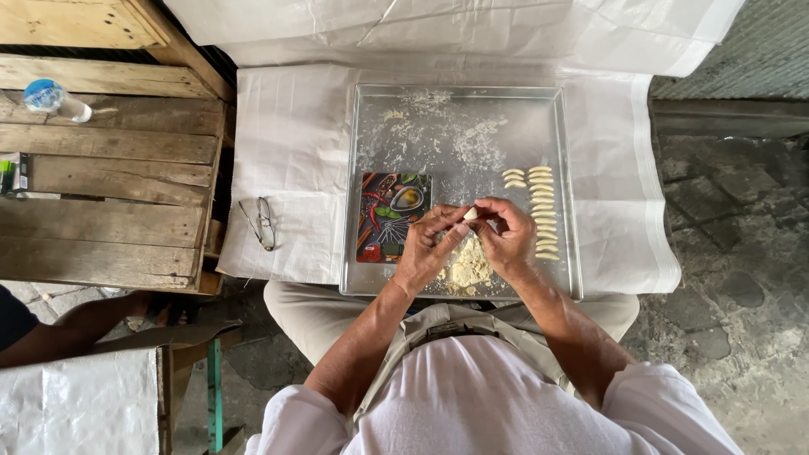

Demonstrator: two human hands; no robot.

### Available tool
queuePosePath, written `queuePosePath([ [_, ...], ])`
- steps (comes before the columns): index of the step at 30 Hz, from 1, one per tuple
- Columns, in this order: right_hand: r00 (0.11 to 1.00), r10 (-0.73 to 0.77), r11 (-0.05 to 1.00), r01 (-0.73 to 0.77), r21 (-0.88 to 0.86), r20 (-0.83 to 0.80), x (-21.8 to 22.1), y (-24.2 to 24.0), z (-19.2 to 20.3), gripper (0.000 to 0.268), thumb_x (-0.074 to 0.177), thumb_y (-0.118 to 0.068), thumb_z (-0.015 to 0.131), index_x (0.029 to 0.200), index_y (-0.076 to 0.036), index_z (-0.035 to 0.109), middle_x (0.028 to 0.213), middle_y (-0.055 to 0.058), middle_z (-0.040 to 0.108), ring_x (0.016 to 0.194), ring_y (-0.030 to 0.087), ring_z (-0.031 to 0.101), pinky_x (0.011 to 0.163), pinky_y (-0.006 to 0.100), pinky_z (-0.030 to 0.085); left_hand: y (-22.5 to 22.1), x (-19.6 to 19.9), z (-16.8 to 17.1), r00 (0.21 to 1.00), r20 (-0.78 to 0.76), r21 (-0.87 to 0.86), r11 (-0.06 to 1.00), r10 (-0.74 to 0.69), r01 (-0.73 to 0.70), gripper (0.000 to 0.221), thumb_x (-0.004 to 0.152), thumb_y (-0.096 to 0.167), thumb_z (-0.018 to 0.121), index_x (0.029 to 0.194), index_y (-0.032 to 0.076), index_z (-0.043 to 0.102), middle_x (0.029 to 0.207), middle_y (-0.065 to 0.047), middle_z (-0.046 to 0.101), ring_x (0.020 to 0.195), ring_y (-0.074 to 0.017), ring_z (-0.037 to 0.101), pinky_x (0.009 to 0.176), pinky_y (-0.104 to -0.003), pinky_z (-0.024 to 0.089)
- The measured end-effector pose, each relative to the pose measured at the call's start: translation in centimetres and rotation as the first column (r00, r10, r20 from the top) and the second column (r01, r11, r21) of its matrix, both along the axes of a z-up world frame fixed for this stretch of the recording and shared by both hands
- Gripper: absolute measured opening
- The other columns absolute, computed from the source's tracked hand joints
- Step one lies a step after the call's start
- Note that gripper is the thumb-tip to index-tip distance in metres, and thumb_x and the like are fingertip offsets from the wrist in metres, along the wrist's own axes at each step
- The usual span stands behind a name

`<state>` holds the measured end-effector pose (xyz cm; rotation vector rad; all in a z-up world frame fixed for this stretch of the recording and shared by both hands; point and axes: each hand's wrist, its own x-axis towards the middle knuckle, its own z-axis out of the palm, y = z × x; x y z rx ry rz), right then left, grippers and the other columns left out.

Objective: A person is portioning dough using a digital scale, then manually shaping each piece into a crescent and arranging them on a baking tray.

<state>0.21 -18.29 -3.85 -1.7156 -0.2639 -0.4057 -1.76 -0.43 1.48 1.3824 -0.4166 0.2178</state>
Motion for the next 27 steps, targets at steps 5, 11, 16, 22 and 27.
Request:
queuePosePath([
  [5, 0.989, 0.028, 0.999, -0.023, -0.033, 0.148, 0.2, 0.4, 1.3, 0.016, 0.087, -0.002, 0.085, 0.1, 0.003, 0.077, 0.09, 0.017, 0.076, 0.08, 0.026, 0.077, 0.069, 0.035, 0.063, -0.1, -0.1, 0.3, 0.992, -0.127, -0.04, 0.999, 0.0, -0.005, 0.025, 0.097, 0.016, 0.077, 0.118, 0.001, 0.077, 0.098, -0.016, 0.075, 0.086, -0.0175, 0.068, 0.078, -0.033, 0.054],
  [11, 0.986, 0.023, 0.996, -0.037, 0.078, 0.163, 0.1, 1.4, 1.5, 0.014, 0.098, -0.006, 0.075, 0.097, 0.008, 0.072, 0.097, 0.02, 0.069, 0.095, 0.029, 0.071, 0.078, 0.039, 0.062, -1.0, -0.1, 1.2, 0.951, -0.295, -0.188, 0.982, -0.089, 0.033, 0.022, 0.102, 0.016, 0.071, 0.114, -0.001, 0.077, 0.101, -0.016, 0.076, 0.093, -0.0207, 0.069, 0.081, -0.035, 0.054],
  [16, 0.983, 0.023, 1.0, -0.025, 0.008, 0.183, 0.3, 1.3, 1.5, 0.011, 0.091, -0.005, 0.083, 0.098, 0.003, 0.079, 0.109, 0.017, 0.069, 0.107, 0.026, 0.067, 0.088, 0.037, 0.057, -2.3, 0.6, -1.2, 0.875, -0.477, -0.401, 0.906, -0.081, -0.134, 0.022, 0.092, 0.01, 0.08, 0.105, -0.007, 0.075, 0.09, -0.014, 0.077, 0.083, -0.0177, 0.074, 0.077, -0.027, 0.061],
  [22, 0.987, 0.15, 0.988, -0.152, 0.031, 0.061, 0.4, 0.7, 0.7, 0.015, 0.098, -0.006, 0.073, 0.11, 0.002, 0.078, 0.113, 0.019, 0.072, 0.111, 0.029, 0.069, 0.092, 0.039, 0.056, -1.9, 1.3, -1.1, 0.893, -0.448, -0.274, 0.942, 0.053, -0.193, 0.021, 0.09, 0.008, 0.083, 0.1, -0.008, 0.074, 0.085, -0.014, 0.075, 0.079, -0.0146, 0.069, 0.075, -0.026, 0.06],
  [27, 0.939, 0.342, 0.896, -0.311, 0.317, -0.045, 0.7, 0.7, 0.3, 0.028, 0.095, -0.011, 0.076, 0.116, 0.008, 0.071, 0.114, 0.022, 0.069, 0.109, 0.027, 0.067, 0.095, 0.041, 0.055, -2.7, 1.5, -1.7, 0.877, -0.473, -0.431, 0.89, -0.083, -0.148, 0.016, 0.089, 0.005, 0.082, 0.097, -0.007, 0.074, 0.081, -0.017, 0.074, 0.075, -0.0205, 0.074, 0.077, -0.033, 0.065],
])
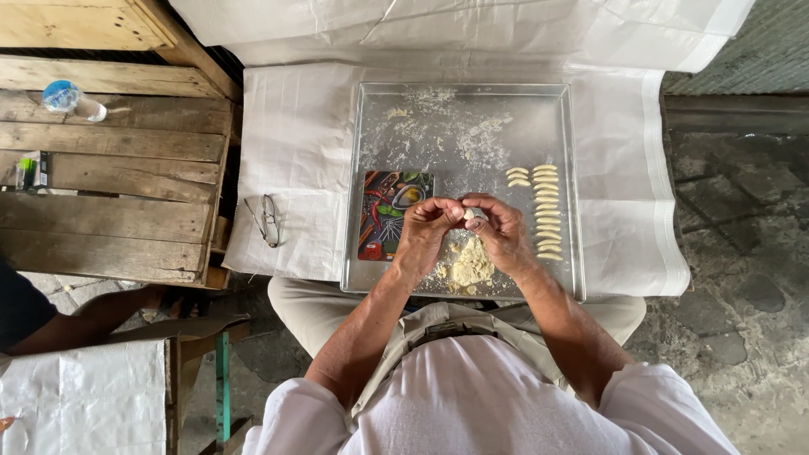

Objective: A person is portioning dough using a digital scale, then manually shaping each piece into a crescent and arranging them on a baking tray.

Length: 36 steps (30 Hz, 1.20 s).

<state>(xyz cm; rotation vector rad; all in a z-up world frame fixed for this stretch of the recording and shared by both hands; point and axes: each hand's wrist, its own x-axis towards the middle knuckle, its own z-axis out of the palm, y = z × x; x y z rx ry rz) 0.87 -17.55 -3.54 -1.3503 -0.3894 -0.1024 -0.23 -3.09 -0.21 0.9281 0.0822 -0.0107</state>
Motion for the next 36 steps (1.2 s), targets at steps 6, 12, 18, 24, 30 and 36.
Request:
queuePosePath([
  [6, 1.0, -0.012, 0.999, 0.013, 0.051, -0.016, 0.1, -0.4, 0.2, 0.018, 0.093, -0.004, 0.076, 0.107, 0.007, 0.072, 0.118, 0.022, 0.069, 0.11, 0.026, 0.068, 0.095, 0.037, 0.056, -0.5, -0.9, -0.6, 0.993, -0.1, -0.219, 0.975, -0.063, 0.04, 0.018, 0.099, 0.013, 0.072, 0.104, -0.004, 0.075, 0.092, -0.014, 0.077, 0.083, -0.0191, 0.074, 0.083, -0.034, 0.065],
  [12, 0.998, -0.053, 0.998, 0.052, 0.045, 0.024, 1.1, -0.1, -1.6, 0.014, 0.091, 0.0, 0.076, 0.103, 0.007, 0.074, 0.114, 0.021, 0.068, 0.106, 0.026, 0.069, 0.092, 0.036, 0.058, -1.0, -1.3, -0.6, 0.986, -0.145, -0.21, 0.976, -0.08, 0.048, 0.02, 0.096, 0.012, 0.077, 0.107, -0.005, 0.074, 0.094, -0.011, 0.076, 0.088, -0.0156, 0.072, 0.092, -0.031, 0.061],
  [18, 0.999, -0.039, 0.995, 0.037, 0.097, 0.02, 1.5, -0.3, -4.7, 0.019, 0.09, 0.0, 0.077, 0.105, 0.009, 0.072, 0.11, 0.023, 0.069, 0.101, 0.027, 0.071, 0.09, 0.037, 0.06, -0.5, -2.1, 1.4, 0.996, -0.068, -0.016, 0.999, -0.049, 0.048, 0.024, 0.099, 0.02, 0.075, 0.09, -0.002, 0.073, 0.08, -0.007, 0.07, 0.081, -0.0133, 0.069, 0.087, -0.034, 0.061],
  [24, 0.99, -0.097, 0.994, 0.101, -0.03, 0.102, 0.6, 0.1, -2.6, 0.017, 0.092, -0.005, 0.078, 0.103, 0.008, 0.073, 0.11, 0.02, 0.068, 0.104, 0.025, 0.067, 0.086, 0.034, 0.056, 0.8, -2.5, 3.1, 0.993, -0.043, 0.02, 0.993, -0.112, 0.113, 0.025, 0.103, 0.019, 0.07, 0.088, -0.002, 0.071, 0.078, -0.007, 0.069, 0.082, -0.014, 0.068, 0.087, -0.036, 0.061],
  [30, 0.907, -0.158, 0.889, 0.303, -0.344, 0.39, 1.6, -0.5, -3.9, 0.01, 0.086, 0.0, 0.083, 0.091, -0.008, 0.082, 0.107, 0.01, 0.07, 0.104, 0.024, 0.066, 0.08, 0.033, 0.052, 1.6, -3.0, 2.6, 0.991, -0.041, 0.138, 0.982, -0.124, 0.128, 0.037, 0.095, 0.025, 0.081, 0.109, -0.007, 0.071, 0.092, -0.012, 0.077, 0.084, -0.0133, 0.072, 0.081, -0.031, 0.061],
  [36, 0.943, -0.081, 0.862, 0.229, -0.453, 0.322, 0.0, 0.7, -3.8, 0.023, 0.088, -0.003, 0.08, 0.111, -0.006, 0.08, 0.115, 0.014, 0.073, 0.106, 0.033, 0.072, 0.081, 0.037, 0.061, 2.2, -2.4, -0.3, 0.989, -0.077, 0.155, 0.978, -0.127, 0.137, 0.039, 0.099, 0.019, 0.075, 0.12, -0.013, 0.069, 0.092, -0.021, 0.076, 0.089, -0.0203, 0.072, 0.084, -0.039, 0.062],
])
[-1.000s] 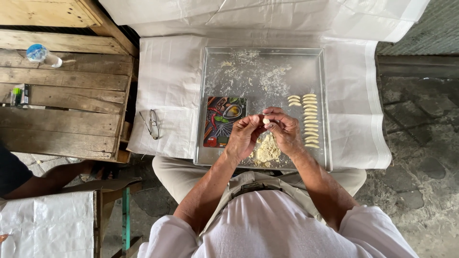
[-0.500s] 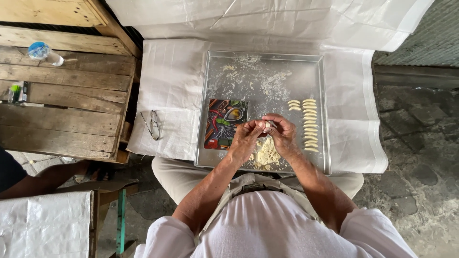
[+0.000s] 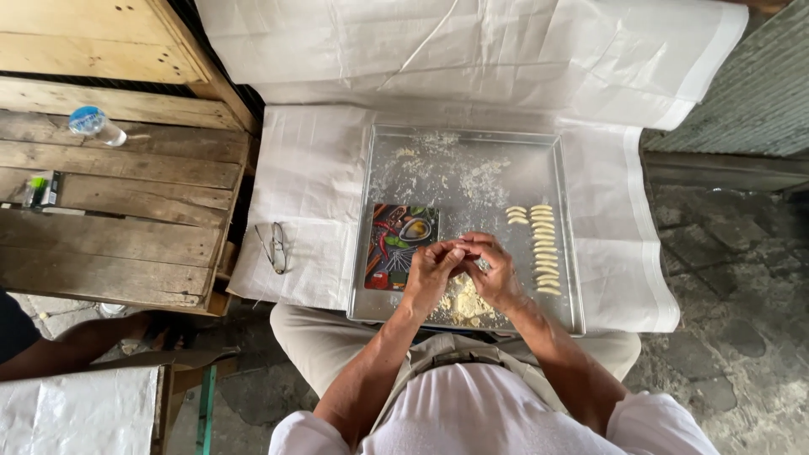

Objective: A person is portioning dough using a digital scale, then manually shaping each piece into a crescent and arranging them on a baking tray.

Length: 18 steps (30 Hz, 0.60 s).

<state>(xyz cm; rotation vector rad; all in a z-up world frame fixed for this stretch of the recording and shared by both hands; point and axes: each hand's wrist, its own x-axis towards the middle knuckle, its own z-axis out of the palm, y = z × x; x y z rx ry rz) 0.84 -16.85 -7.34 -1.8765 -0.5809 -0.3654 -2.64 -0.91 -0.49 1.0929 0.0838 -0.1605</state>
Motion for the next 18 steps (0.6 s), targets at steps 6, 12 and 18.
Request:
queuePosePath([
  [6, 0.998, 0.055, 0.995, -0.054, -0.086, 0.018, -1.2, -0.2, 1.5, 0.028, 0.086, -0.007, 0.08, 0.114, -0.012, 0.081, 0.128, 0.015, 0.07, 0.113, 0.039, 0.068, 0.081, 0.042, 0.062, 2.5, -0.1, 1.6, 0.967, 0.059, 0.112, 0.965, -0.246, 0.238, 0.077, 0.095, 0.015, 0.076, 0.161, 0.007, 0.038, 0.096, -0.017, 0.073, 0.091, -0.0189, 0.065, 0.092, -0.033, 0.06],
  [12, 0.975, -0.118, 0.991, 0.128, -0.042, 0.188, -1.2, -0.2, 3.4, 0.018, 0.081, -0.005, 0.083, 0.094, -0.017, 0.085, 0.128, 0.011, 0.07, 0.116, 0.035, 0.065, 0.079, 0.037, 0.059, 1.0, -1.1, 1.8, 0.989, -0.066, 0.001, 0.991, -0.134, 0.134, 0.067, 0.087, 0.019, 0.086, 0.144, 0.002, 0.057, 0.102, -0.014, 0.076, 0.093, -0.0161, 0.069, 0.089, -0.03, 0.06],
  [18, 0.976, -0.148, 0.985, 0.16, -0.068, 0.159, 0.1, 0.2, 1.6, 0.017, 0.078, -0.015, 0.089, 0.093, -0.019, 0.082, 0.12, 0.004, 0.075, 0.1, 0.027, 0.073, 0.075, 0.036, 0.062, -0.4, 0.4, -2.8, 1.0, 0.003, 0.199, 0.98, 0.005, -0.006, 0.037, 0.095, 0.028, 0.082, 0.118, -0.002, 0.076, 0.096, -0.015, 0.079, 0.09, -0.0114, 0.07, 0.084, -0.03, 0.06],
])
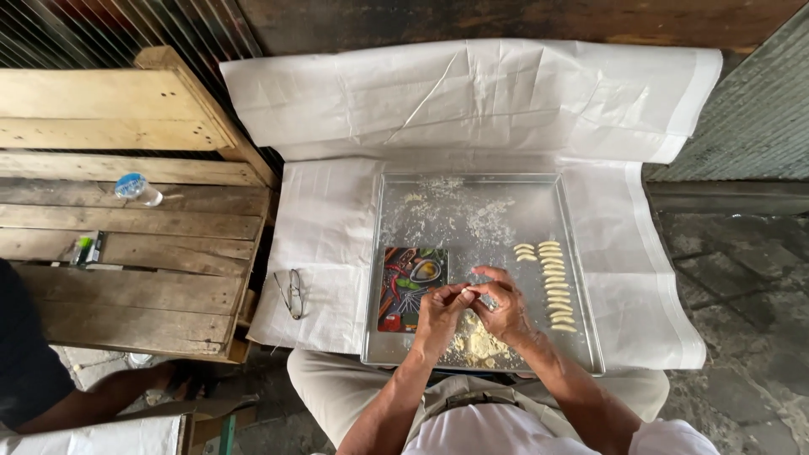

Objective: A person is portioning dough using a digital scale, then manually shaping each piece into a crescent and arranging them on a baking tray.

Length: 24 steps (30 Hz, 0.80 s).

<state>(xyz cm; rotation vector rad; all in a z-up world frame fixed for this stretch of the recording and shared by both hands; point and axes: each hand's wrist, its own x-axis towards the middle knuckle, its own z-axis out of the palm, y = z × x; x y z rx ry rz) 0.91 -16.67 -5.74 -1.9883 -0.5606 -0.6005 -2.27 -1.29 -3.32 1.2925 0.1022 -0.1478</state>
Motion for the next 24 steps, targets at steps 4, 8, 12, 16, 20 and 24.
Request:
queuePosePath([
  [4, 0.995, 0.09, 0.996, -0.091, -0.013, -0.044, -0.5, 0.0, 2.5, 0.031, 0.083, -0.017, 0.084, 0.113, -0.019, 0.081, 0.122, 0.008, 0.073, 0.098, 0.033, 0.074, 0.075, 0.043, 0.063, 0.7, 0.1, 3.5, 0.996, 0.088, 0.07, 0.997, -0.018, 0.011, 0.032, 0.103, 0.022, 0.069, 0.117, -0.006, 0.076, 0.097, -0.022, 0.077, 0.09, -0.0165, 0.068, 0.086, -0.037, 0.059],
  [8, 0.96, 0.05, 0.972, 0.017, 0.233, -0.276, 0.8, -0.5, 1.2, 0.038, 0.1, -0.033, 0.057, 0.126, -0.009, 0.07, 0.125, 0.014, 0.073, 0.091, 0.024, 0.073, 0.072, 0.036, 0.062, -0.1, 0.0, 1.3, 0.98, 0.138, 0.194, 0.974, -0.143, 0.115, 0.022, 0.107, 0.02, 0.058, 0.112, 0.003, 0.071, 0.098, -0.012, 0.073, 0.091, -0.0182, 0.067, 0.083, -0.033, 0.061],
  [12, 0.964, 0.044, 0.942, 0.047, 0.332, -0.262, 1.6, 0.4, 4.3, 0.064, 0.106, -0.053, 0.035, 0.144, -0.004, 0.051, 0.144, 0.021, 0.06, 0.13, 0.03, 0.062, 0.096, 0.041, 0.062, -3.0, -1.1, 2.3, 0.913, 0.324, 0.316, 0.938, -0.249, 0.143, 0.037, 0.112, 0.039, 0.034, 0.109, 0.008, 0.055, 0.094, -0.009, 0.057, 0.087, -0.0183, 0.055, 0.075, -0.033, 0.055],
  [16, 0.998, -0.028, 0.977, 0.038, 0.21, -0.052, 3.0, 1.0, 5.4, 0.067, 0.11, -0.058, 0.024, 0.149, -0.008, 0.044, 0.152, 0.018, 0.052, 0.135, 0.03, 0.056, 0.108, 0.047, 0.051, -4.5, -1.1, 3.5, 0.95, 0.279, -0.371, 0.896, -0.142, 0.244, 0.019, 0.112, 0.02, 0.046, 0.119, 0.007, 0.058, 0.107, -0.006, 0.063, 0.095, -0.0118, 0.061, 0.088, -0.025, 0.055],
  [20, 0.997, -0.069, 0.992, 0.066, 0.111, 0.02, 2.7, 2.1, 6.9, 0.07, 0.111, -0.058, 0.019, 0.155, -0.009, 0.04, 0.166, 0.017, 0.035, 0.156, 0.033, 0.031, 0.129, 0.052, 0.023, -4.6, -0.7, 6.3, 0.978, 0.067, -0.706, 0.684, -0.197, 0.186, 0.07, 0.109, 0.025, 0.051, 0.164, 0.015, 0.009, 0.169, -0.021, 0.018, 0.155, -0.0342, 0.02, 0.125, -0.047, 0.024],
  [24, 0.977, -0.011, 1.0, 0.013, 0.009, -0.211, 1.5, 3.8, 7.2, 0.082, 0.104, -0.063, 0.011, 0.164, -0.008, 0.021, 0.175, 0.012, -0.003, 0.162, 0.028, -0.009, 0.128, 0.055, -0.011, -3.2, 0.2, 10.6, 0.968, -0.026, -0.599, 0.78, -0.248, 0.184, 0.084, 0.094, 0.074, 0.015, 0.163, 0.031, -0.005, 0.172, -0.007, -0.005, 0.156, -0.0359, -0.004, 0.123, -0.06, 0.005],
])
